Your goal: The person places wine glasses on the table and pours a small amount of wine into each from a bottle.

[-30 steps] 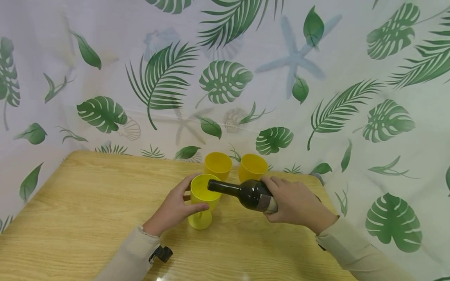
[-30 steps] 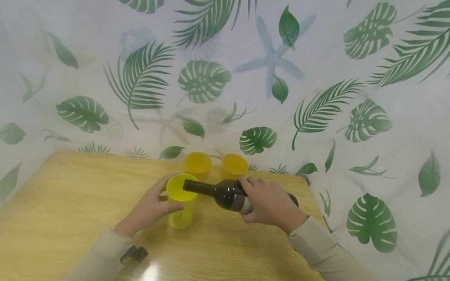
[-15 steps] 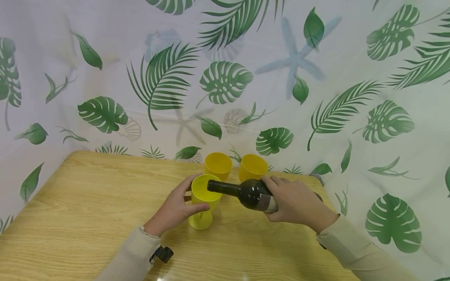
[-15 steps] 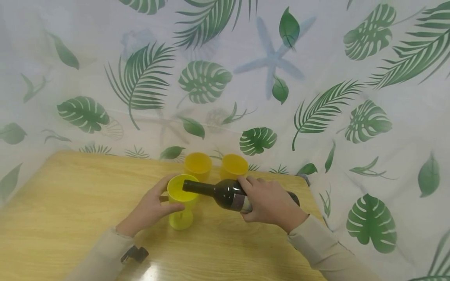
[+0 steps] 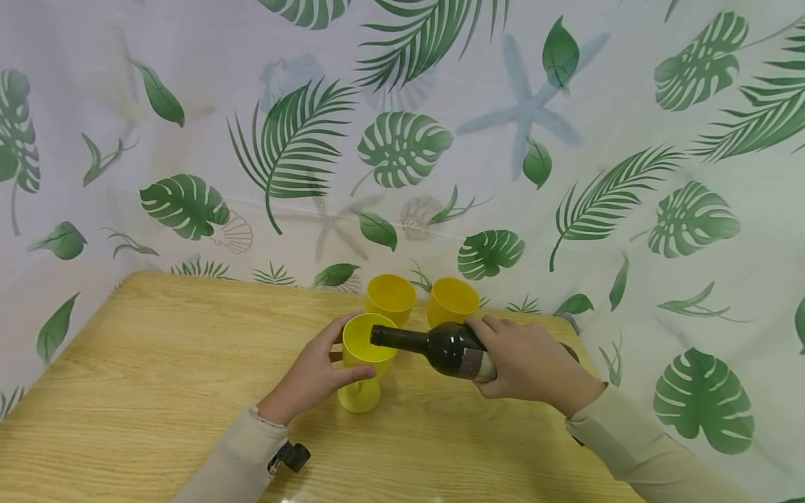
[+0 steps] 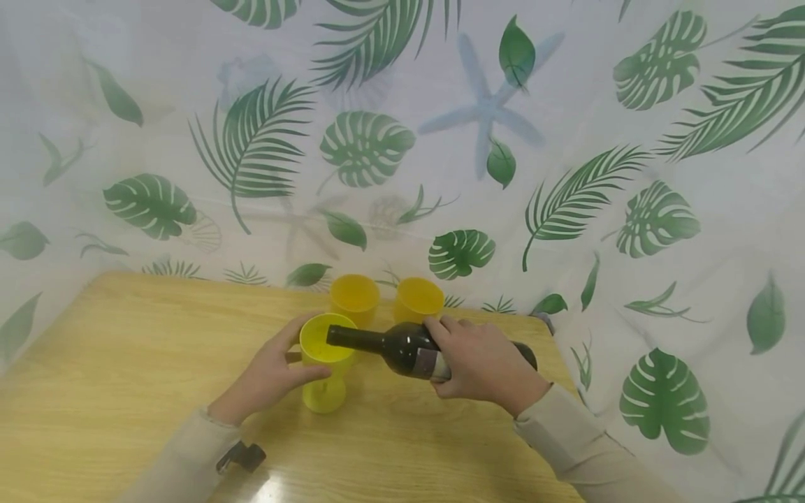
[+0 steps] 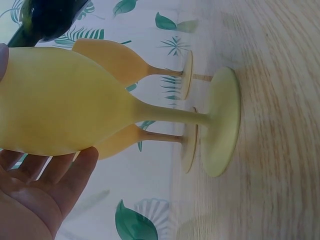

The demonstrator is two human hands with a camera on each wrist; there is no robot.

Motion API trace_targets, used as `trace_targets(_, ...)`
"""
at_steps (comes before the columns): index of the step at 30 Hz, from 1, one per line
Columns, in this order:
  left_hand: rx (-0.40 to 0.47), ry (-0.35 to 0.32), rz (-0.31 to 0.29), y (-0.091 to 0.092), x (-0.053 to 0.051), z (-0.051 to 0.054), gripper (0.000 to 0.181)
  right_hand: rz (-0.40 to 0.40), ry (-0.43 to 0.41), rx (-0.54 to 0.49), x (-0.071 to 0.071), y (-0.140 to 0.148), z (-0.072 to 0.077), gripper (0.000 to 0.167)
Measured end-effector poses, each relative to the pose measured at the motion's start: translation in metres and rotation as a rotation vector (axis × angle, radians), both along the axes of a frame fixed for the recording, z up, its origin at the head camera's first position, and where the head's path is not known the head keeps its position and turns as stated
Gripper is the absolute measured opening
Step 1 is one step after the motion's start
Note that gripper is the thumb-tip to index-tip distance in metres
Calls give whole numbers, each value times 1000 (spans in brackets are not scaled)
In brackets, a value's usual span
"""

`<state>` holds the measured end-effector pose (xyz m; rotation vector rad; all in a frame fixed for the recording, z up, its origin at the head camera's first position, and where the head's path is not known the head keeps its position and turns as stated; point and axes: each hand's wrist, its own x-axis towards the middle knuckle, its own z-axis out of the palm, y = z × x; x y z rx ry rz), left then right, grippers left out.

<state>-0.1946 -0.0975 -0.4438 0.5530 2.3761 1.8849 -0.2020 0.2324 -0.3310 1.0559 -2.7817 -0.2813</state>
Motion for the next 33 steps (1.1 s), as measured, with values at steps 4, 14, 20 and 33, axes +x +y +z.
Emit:
trace_targets(4,-1,0,2,0,0,0,87,-8,-9,8,-1,0,1,81)
trace_targets(14,8,8,0,0,0,-1,86,2,-5,5,-2,-2,3,77)
trace_targets(20,8,13,2,0,0,1,86,16,6,23,-2,-3,5,78)
trace_targets(33,9,-3,3,0,0,1,84,2,3,52,0,-4,9,82)
